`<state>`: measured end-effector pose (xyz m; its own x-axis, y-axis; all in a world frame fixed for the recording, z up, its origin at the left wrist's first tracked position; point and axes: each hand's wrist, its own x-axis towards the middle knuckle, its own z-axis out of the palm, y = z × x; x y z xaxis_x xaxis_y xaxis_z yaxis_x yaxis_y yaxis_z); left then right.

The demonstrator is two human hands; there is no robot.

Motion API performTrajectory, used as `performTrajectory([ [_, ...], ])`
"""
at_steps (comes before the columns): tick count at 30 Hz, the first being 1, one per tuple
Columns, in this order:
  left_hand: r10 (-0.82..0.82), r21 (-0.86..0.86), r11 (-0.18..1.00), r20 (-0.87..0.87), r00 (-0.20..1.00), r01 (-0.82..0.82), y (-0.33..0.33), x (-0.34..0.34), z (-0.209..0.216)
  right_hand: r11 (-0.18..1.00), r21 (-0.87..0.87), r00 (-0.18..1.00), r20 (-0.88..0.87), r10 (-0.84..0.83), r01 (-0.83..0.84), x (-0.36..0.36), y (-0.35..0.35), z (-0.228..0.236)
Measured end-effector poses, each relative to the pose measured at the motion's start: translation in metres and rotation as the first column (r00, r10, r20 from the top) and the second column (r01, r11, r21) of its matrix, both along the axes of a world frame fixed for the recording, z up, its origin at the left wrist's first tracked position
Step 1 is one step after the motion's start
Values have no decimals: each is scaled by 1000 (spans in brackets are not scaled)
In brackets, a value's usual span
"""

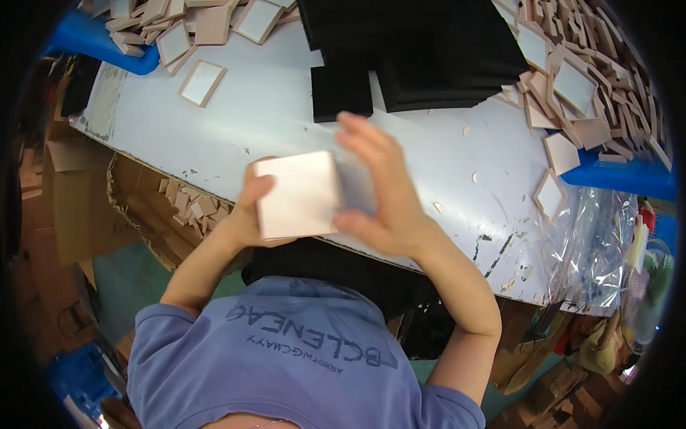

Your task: Placing black foam inserts into small jewelry boxes and closing them with lids.

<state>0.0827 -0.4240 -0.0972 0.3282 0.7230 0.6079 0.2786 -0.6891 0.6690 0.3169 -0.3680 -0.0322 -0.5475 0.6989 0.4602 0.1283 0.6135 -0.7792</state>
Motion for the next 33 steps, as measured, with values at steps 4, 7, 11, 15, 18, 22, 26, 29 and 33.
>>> performTrajectory([
  [4,562,-163,827,227,795,-538,-68,-46,-20,956,185,947,189,-260,225,-5,30,-7],
  [7,884,-499,467,300,360,-730,-101,-101,-32,902,391,885,334,-324,183,-17,38,-13],
  [11,904,-802,167,357,-236,-573,-85,-140,-16,784,605,835,354,-421,138,-24,52,-23],
  [15,868,-151,474,-85,489,-868,-21,-128,1,783,596,793,385,-472,177,-27,53,-20],
  [18,755,144,620,-373,538,-771,38,-118,24,762,633,766,422,-486,134,-32,51,-15],
  [22,739,221,514,-605,297,-829,94,-122,5,762,623,771,393,-500,177,-30,52,-17],
  [26,581,-13,687,-589,561,-726,95,-113,2,812,500,817,303,-490,302,-27,55,-12],
  [29,359,-86,902,-395,846,-423,56,-74,14,811,410,821,214,-530,417,-23,57,-15],
  [33,-120,-323,945,-192,974,53,-4,-8,20,734,480,806,88,-585,480,-15,52,-8],
])
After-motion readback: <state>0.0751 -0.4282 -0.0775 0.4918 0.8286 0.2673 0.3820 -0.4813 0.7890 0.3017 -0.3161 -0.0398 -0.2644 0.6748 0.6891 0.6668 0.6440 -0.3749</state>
